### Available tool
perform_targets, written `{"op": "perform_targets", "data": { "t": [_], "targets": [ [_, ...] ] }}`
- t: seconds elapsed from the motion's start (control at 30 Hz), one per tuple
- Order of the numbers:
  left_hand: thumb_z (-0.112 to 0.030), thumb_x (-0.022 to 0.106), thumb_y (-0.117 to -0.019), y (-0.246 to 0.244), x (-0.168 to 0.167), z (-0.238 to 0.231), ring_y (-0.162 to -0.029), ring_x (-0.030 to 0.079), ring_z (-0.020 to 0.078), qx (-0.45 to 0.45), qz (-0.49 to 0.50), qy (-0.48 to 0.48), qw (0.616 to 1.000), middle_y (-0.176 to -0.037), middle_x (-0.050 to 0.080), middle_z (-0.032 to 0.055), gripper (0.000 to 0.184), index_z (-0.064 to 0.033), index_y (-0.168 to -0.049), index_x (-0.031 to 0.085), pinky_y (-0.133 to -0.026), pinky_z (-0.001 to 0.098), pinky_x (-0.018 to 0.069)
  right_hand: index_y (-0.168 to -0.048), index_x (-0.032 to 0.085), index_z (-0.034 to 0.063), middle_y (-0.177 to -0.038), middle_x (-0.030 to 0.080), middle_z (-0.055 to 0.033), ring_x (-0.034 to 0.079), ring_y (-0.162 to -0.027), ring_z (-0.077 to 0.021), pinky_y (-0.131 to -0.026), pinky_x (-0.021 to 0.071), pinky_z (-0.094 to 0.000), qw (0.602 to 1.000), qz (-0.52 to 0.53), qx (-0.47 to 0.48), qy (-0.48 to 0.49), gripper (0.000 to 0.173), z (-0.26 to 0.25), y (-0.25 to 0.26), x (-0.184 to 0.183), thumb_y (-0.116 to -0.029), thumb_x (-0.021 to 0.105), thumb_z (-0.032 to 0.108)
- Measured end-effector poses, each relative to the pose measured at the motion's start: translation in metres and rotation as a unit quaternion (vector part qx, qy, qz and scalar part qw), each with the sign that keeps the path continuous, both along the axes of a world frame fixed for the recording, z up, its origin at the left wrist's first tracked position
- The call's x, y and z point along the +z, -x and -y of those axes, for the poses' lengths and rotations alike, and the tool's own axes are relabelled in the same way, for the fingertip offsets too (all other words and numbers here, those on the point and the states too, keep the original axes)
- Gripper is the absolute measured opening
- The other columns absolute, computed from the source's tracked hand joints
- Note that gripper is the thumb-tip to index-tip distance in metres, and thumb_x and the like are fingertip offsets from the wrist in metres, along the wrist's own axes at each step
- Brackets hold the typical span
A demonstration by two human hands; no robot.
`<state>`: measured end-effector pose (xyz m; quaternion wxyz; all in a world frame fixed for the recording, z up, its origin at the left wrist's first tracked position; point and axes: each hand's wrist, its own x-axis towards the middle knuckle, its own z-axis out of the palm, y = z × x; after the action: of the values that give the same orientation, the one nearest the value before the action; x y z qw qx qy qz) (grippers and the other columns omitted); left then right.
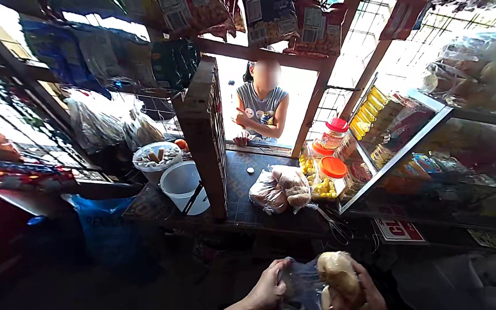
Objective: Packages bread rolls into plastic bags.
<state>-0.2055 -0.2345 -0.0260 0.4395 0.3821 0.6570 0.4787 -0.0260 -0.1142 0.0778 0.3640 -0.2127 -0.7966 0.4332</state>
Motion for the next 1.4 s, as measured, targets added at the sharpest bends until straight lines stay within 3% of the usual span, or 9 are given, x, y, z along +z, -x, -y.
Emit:
{"op": "perform_targets", "data": {
  "t": [0.13,0.33,0.53,0.67,0.83,1.0,1.13,1.3,1.4],
  "targets": [
    [0.000,0.052,-0.0879,0.010,0.000,0.006,-0.121,0.061,0.0265,0.060,0.000,0.043,0.997,-0.148,0.049,0.0208,0.061,-0.0014,-0.149,0.048,-0.097,0.0408,0.0531,-0.142,0.048,0.0060,-0.128,0.066,0.0057,0.065,-0.114,-0.0016,-0.099,0.0570,-0.0282,0.992,-0.123,-0.020,0.011,0.077,-0.007,-0.009,0.024,-0.0827,0.083,0.039],
    [0.002,0.050,-0.0881,0.019,0.004,0.021,-0.102,0.065,0.0211,0.116,0.019,0.046,0.992,-0.145,0.051,0.0186,0.060,-0.0030,-0.148,0.048,-0.081,0.0364,0.0567,-0.157,0.029,0.0182,-0.145,0.052,0.0113,0.059,-0.123,-0.0029,-0.104,0.0531,-0.0261,0.979,-0.198,-0.038,-0.031,0.091,-0.034,-0.008,0.033,-0.0849,0.082,0.035],
    [0.007,0.046,-0.0895,0.031,0.013,0.055,-0.064,0.059,0.0069,0.199,0.102,0.025,0.974,-0.145,0.054,0.0108,0.061,-0.0048,-0.149,0.047,-0.053,0.0255,0.0505,-0.150,0.022,-0.0035,-0.129,0.057,-0.0047,0.064,-0.110,-0.0062,-0.092,0.0575,-0.0250,0.971,-0.199,-0.099,0.093,0.090,-0.058,0.033,0.007,-0.0845,0.075,0.028],
    [0.010,0.044,-0.0889,0.029,0.014,0.086,-0.059,0.057,0.0040,0.282,0.135,-0.023,0.950,-0.144,0.058,0.0087,0.059,-0.0022,-0.147,0.049,-0.049,0.0220,0.0481,-0.160,0.014,0.0010,-0.148,0.043,-0.0235,0.056,-0.126,-0.0222,-0.101,0.0524,-0.0393,0.964,-0.071,-0.135,0.217,0.094,-0.071,0.071,-0.033,-0.0870,0.067,0.028],
    [0.014,0.042,-0.0889,0.025,0.020,0.114,-0.055,0.054,0.0011,0.371,0.129,-0.050,0.918,-0.141,0.059,0.0096,0.060,0.0004,-0.147,0.048,-0.048,0.0181,0.0466,-0.155,0.028,-0.0072,-0.165,0.006,-0.0354,0.024,-0.152,-0.0441,-0.117,0.0376,-0.0504,0.996,0.044,-0.077,-0.004,0.109,-0.061,0.095,-0.083,-0.0695,0.082,0.032],
    [0.016,0.041,-0.0891,0.025,0.022,0.130,-0.052,0.052,0.0000,0.431,0.121,-0.068,0.892,-0.140,0.060,0.0086,0.060,0.0011,-0.147,0.047,-0.046,0.0169,0.0462,-0.152,0.039,-0.0061,-0.160,0.032,-0.0319,0.042,-0.139,-0.0532,-0.112,0.0351,-0.0644,0.955,0.106,-0.187,-0.205,0.082,-0.064,0.094,-0.108,-0.0890,0.067,0.039],
    [0.015,0.042,-0.0876,0.024,0.028,0.133,-0.053,0.053,-0.0002,0.450,0.115,-0.086,0.882,-0.139,0.060,0.0077,0.061,0.0018,-0.146,0.047,-0.046,0.0161,0.0468,-0.158,0.028,-0.0067,-0.162,0.028,-0.0314,0.037,-0.140,-0.0574,-0.104,0.0333,-0.0738,0.925,0.188,-0.245,-0.221,0.093,-0.068,0.097,-0.118,-0.0926,0.055,0.054],
    [0.016,0.041,-0.0883,0.019,0.042,0.127,-0.054,0.056,0.0002,0.445,0.122,-0.103,0.881,-0.139,0.061,0.0072,0.059,0.0023,-0.146,0.048,-0.047,0.0164,0.0480,-0.155,0.031,-0.0098,-0.161,0.026,-0.0356,0.043,-0.136,-0.0552,-0.104,0.0353,-0.0679,0.923,0.131,-0.253,-0.258,0.095,-0.062,0.094,-0.115,-0.0943,0.040,0.063],
    [0.015,0.040,-0.0885,0.015,0.052,0.123,-0.058,0.060,0.0008,0.415,0.121,-0.116,0.894,-0.142,0.061,0.0068,0.059,0.0021,-0.145,0.049,-0.049,0.0174,0.0514,-0.141,0.048,0.0129,-0.150,0.044,-0.0178,0.047,-0.135,-0.0291,-0.107,0.0385,-0.0445,0.939,-0.015,-0.163,-0.304,0.050,-0.039,0.077,-0.106,-0.1023,0.046,0.045]
  ]
}}
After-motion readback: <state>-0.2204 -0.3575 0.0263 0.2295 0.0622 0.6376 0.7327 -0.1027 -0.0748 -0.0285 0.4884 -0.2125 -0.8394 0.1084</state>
